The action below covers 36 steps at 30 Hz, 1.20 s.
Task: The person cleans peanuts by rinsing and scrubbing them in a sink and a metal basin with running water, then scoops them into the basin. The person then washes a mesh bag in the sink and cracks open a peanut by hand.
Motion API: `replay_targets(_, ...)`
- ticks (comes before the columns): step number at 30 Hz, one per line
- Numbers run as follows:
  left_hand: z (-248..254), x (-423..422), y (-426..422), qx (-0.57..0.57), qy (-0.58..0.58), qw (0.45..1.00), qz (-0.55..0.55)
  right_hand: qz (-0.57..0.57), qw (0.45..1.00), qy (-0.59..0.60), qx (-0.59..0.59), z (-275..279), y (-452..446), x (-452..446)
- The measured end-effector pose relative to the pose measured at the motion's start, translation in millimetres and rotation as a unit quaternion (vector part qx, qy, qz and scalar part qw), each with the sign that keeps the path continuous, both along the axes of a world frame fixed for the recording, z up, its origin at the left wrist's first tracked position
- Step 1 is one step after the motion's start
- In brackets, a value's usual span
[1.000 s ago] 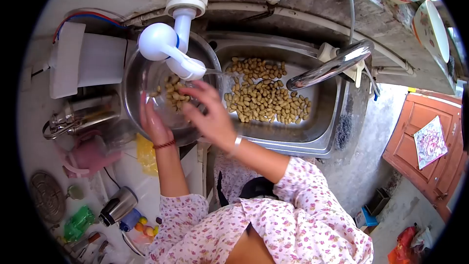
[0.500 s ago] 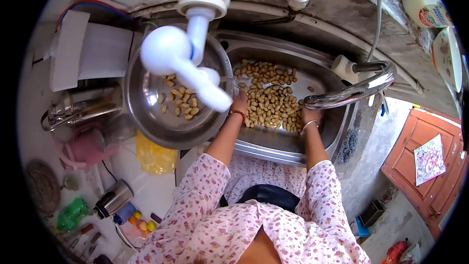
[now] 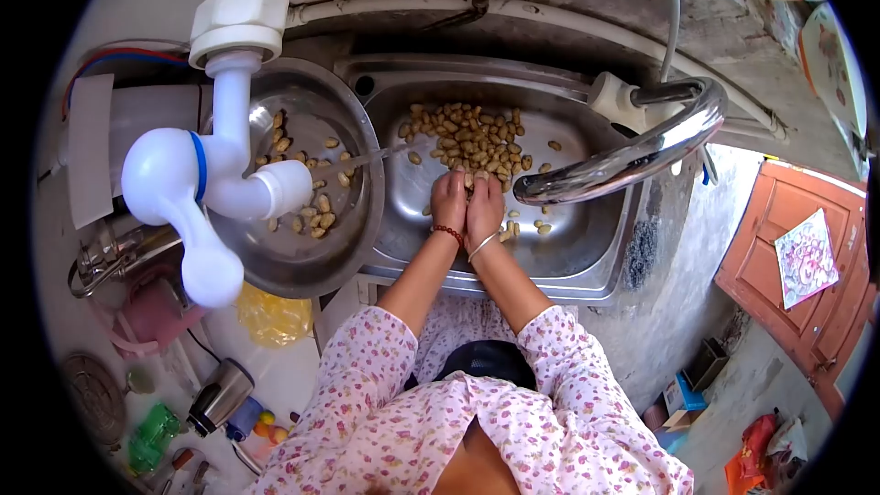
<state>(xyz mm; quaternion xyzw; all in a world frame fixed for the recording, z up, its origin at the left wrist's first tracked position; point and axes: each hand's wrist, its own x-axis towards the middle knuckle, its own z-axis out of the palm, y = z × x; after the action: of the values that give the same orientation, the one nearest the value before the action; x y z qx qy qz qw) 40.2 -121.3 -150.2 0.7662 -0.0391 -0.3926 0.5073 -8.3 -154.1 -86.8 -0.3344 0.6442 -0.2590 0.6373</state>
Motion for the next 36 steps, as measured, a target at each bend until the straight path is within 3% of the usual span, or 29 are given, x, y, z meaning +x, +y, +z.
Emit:
replay_targets(2, 34, -6, -4, -0.065, -0.06, 0.996, 0.005, 0.088, 0.988, 0.084, -0.098, 26, -2, -7)
replay_targets(4, 111, -7, -11, -0.109, -0.131, 0.985, -0.025, 0.075, 0.981, 0.071, -0.163, 67, 4, -6)
replay_targets(6, 134, -2, 6, -0.177, -0.116, 0.977, -0.002, 0.085, 0.97, 0.048, -0.221, 111, 9, -7)
replay_targets(8, 200, 7, 22, -0.107, -0.319, 0.939, -0.075, 0.138, 0.948, -0.005, -0.286, 163, 16, -4)
replay_targets(10, 236, 23, 41, -0.095, -0.435, 0.889, -0.106, 0.13, 0.948, -0.056, -0.285, 199, 32, 7)
replay_targets(12, 249, 40, 62, -0.218, -0.226, 0.948, 0.04, 0.16, 0.934, -0.127, -0.292, 216, 43, 27)
replay_targets(16, 245, 104, 84, -0.105, -0.225, 0.959, 0.138, 0.179, 0.947, -0.177, -0.202, 185, 74, 99)
replay_targets(18, 235, 137, 97, -0.159, -0.046, 0.965, 0.204, 0.216, 0.948, -0.188, -0.136, 177, 78, 122)
replay_targets(19, 227, 157, 107, -0.206, 0.075, 0.938, 0.267, 0.235, 0.947, -0.192, -0.101, 173, 80, 129)
replay_targets(22, 237, 178, 121, -0.163, -0.004, 0.947, 0.277, 0.224, 0.939, -0.235, -0.113, 158, 88, 144)
replay_targets(23, 238, 186, 122, -0.12, -0.031, 0.946, 0.299, 0.236, 0.938, -0.19, -0.17, 155, 89, 143)
replay_targets(26, 237, 184, 131, -0.1, -0.299, 0.929, 0.194, 0.275, 0.906, -0.226, -0.229, 182, 60, 97)
replay_targets(27, 258, 162, 115, -0.068, -0.402, 0.895, 0.179, 0.248, 0.908, -0.227, -0.251, 187, 47, 80)
replay_targets(29, 281, 112, 94, -0.09, -0.499, 0.851, 0.137, 0.202, 0.921, -0.202, -0.266, 189, 17, 39)
replay_targets(30, 280, 93, 90, -0.148, -0.502, 0.847, 0.093, 0.216, 0.908, -0.124, -0.337, 169, -2, 22)
replay_targets(31, 268, 74, 85, -0.203, -0.444, 0.872, 0.009, 0.194, 0.935, -0.041, -0.294, 140, -14, 7)
replay_targets(32, 250, 56, 76, -0.216, -0.37, 0.901, -0.07, 0.145, 0.97, -0.098, -0.17, 105, -32, -6)
replay_targets(33, 225, 39, 61, -0.199, -0.279, 0.931, -0.127, 0.184, 0.96, 0.095, -0.19, 36, -51, -28)
replay_targets(34, 195, 25, 46, -0.108, -0.189, 0.962, -0.163, 0.211, 0.952, 0.123, -0.187, 40, -76, -46)
replay_targets(36, 104, 24, 25, -0.023, -0.172, 0.972, -0.156, 0.183, 0.892, 0.298, -0.285, -81, -104, -92)
